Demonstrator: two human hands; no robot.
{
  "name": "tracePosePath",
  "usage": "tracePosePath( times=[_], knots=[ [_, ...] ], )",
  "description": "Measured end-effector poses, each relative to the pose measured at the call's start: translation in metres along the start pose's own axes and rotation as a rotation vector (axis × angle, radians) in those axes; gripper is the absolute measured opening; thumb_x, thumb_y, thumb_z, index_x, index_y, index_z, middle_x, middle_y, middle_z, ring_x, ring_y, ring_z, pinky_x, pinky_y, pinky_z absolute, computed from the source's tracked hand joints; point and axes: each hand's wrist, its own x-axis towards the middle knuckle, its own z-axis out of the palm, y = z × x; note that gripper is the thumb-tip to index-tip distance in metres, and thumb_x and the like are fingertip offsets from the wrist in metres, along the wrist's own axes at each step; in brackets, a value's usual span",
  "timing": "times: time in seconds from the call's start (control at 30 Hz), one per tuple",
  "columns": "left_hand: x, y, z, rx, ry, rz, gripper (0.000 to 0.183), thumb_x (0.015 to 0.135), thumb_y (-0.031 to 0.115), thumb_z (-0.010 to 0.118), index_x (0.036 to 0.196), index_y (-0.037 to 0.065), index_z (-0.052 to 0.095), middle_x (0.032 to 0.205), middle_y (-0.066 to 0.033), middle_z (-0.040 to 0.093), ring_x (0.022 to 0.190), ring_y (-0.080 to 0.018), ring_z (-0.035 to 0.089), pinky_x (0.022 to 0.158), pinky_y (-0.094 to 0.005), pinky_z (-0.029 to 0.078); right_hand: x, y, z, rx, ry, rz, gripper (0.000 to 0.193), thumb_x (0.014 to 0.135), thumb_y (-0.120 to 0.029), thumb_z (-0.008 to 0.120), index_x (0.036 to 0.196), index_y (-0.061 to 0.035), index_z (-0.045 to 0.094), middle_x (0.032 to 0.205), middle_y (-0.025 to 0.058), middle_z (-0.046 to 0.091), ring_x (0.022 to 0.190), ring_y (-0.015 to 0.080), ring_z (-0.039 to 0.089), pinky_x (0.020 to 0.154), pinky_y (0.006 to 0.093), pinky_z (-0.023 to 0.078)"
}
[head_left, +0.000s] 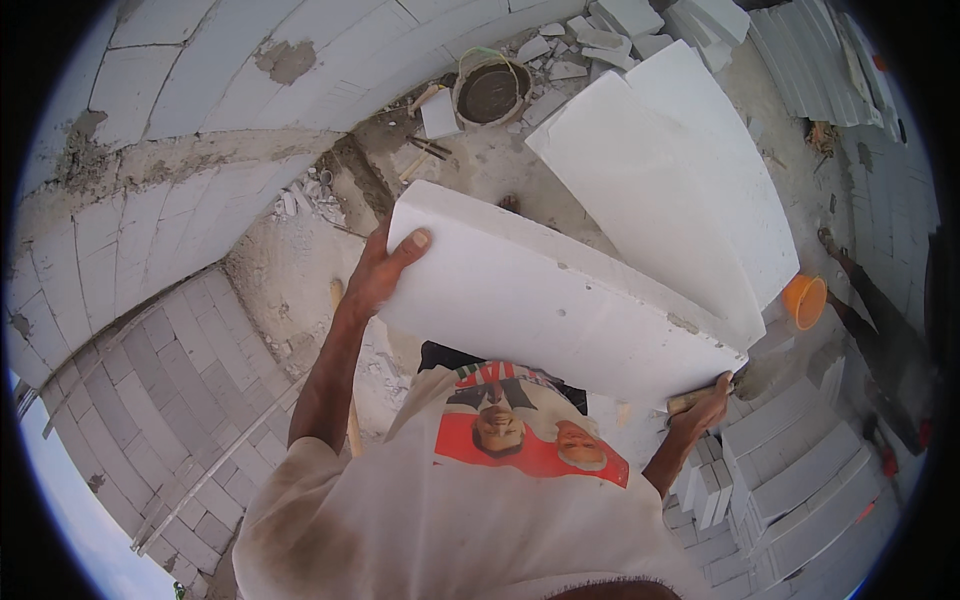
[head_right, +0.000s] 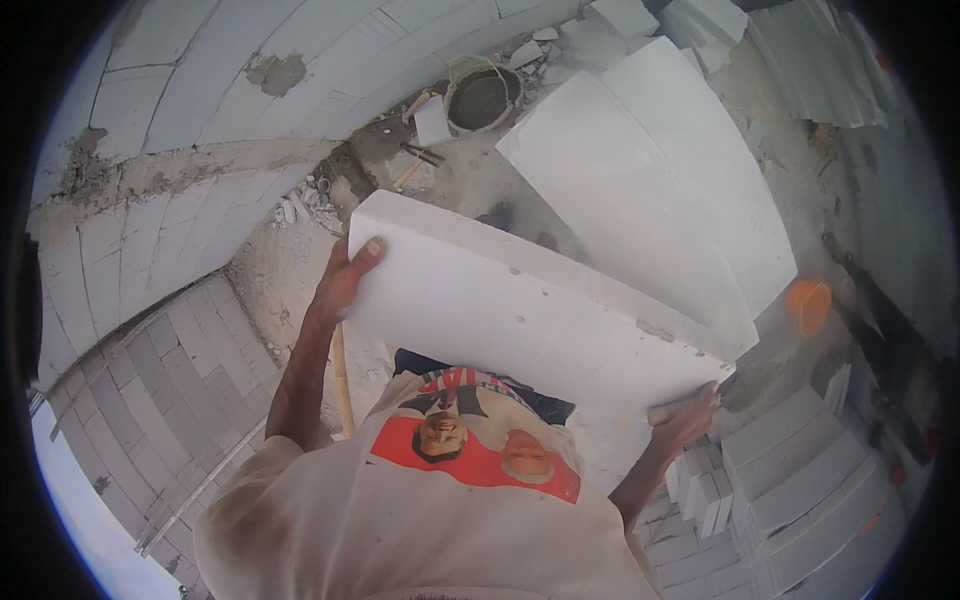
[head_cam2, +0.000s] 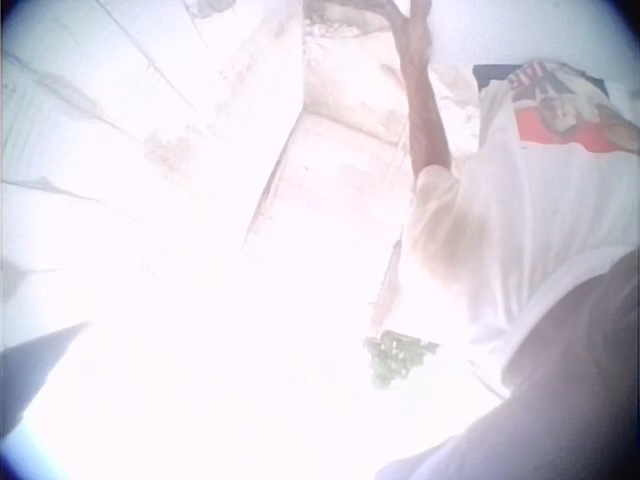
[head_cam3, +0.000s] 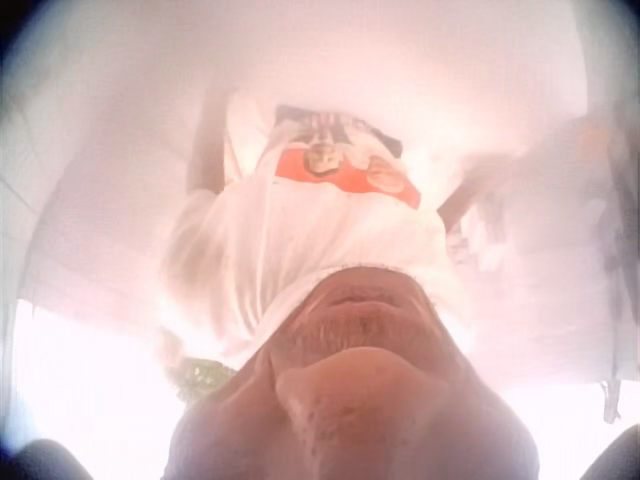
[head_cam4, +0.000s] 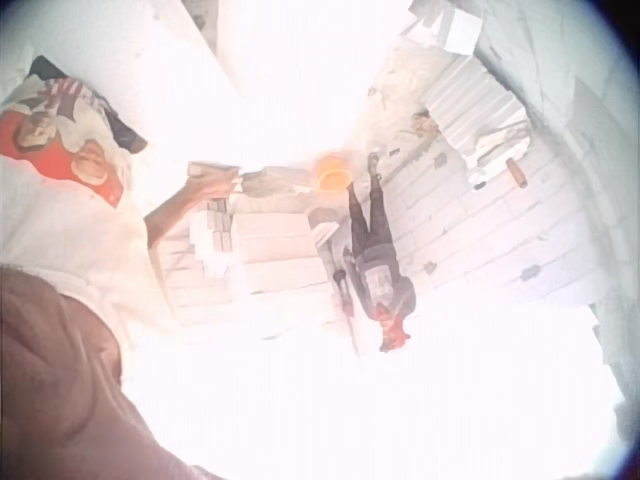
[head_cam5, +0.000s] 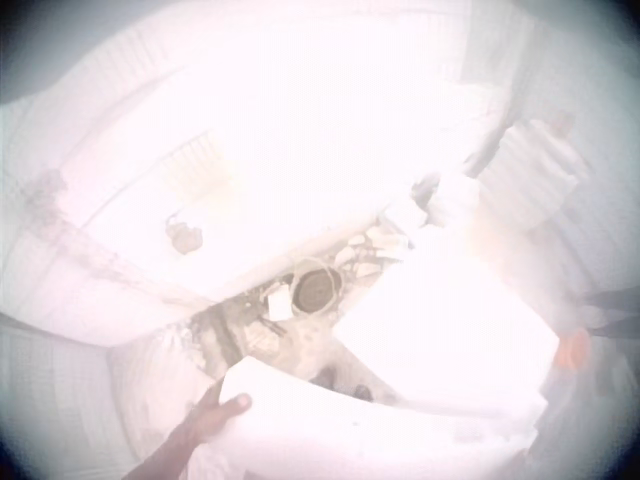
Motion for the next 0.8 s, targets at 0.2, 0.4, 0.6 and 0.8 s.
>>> tracePosePath(
  times=[0.2, 0.4, 0.6, 0.8],
  knots=[
    [-0.017, -0.010, -0.044, 0.016, 0.011, -0.025, 0.076, 0.097, 0.048, 0.070, 0.151, -0.001, 0.049, 0.131, -0.0178, 0.066, 0.117, -0.0244, 0.065, 0.100, -0.0381, 0.052, -0.046, 0.034, 0.003, -0.113, -0.016, -0.002, 0.055, 0.104, -0.044, 0.059, 0.118, 0.0082, 0.067, 0.111, 0.0124, 0.068, 0.093, 0.0230, 0.064, 0.082, 0.0410, 0.054],
    [-0.010, -0.037, -0.113, 0.054, -0.023, -0.014, 0.082, 0.094, 0.043, 0.074, 0.156, 0.000, 0.043, 0.137, -0.0195, 0.064, 0.125, -0.0279, 0.062, 0.107, -0.0406, 0.049, -0.117, 0.069, 0.039, 0.015, 0.016, 0.193, 0.060, 0.105, -0.045, 0.057, 0.135, 0.0066, 0.059, 0.130, 0.0149, 0.063, 0.114, 0.0259, 0.063, 0.097, 0.0423, 0.053],
    [-0.013, -0.047, -0.194, 0.160, 0.067, -0.102, 0.097, 0.085, 0.049, 0.076, 0.159, -0.002, 0.039, 0.140, -0.0225, 0.062, 0.129, -0.0325, 0.059, 0.111, -0.0434, 0.044, -0.144, 0.149, 0.083, 0.093, -0.162, 0.277, 0.057, 0.110, -0.042, 0.049, 0.151, -0.0016, 0.046, 0.146, 0.0136, 0.054, 0.133, 0.0295, 0.054, 0.113, 0.0480, 0.045],
    [-0.047, -0.074, -0.280, 0.172, 0.262, -0.043, 0.105, 0.084, 0.054, 0.080, 0.159, -0.003, 0.034, 0.134, -0.0219, 0.064, 0.123, -0.0313, 0.064, 0.103, -0.0443, 0.053, -0.164, 0.206, 0.224, 0.096, -0.463, 0.533, 0.050, 0.113, -0.043, 0.041, 0.149, -0.0082, 0.048, 0.144, 0.0121, 0.059, 0.130, 0.0302, 0.059, 0.113, 0.0501, 0.047]
  ],
)
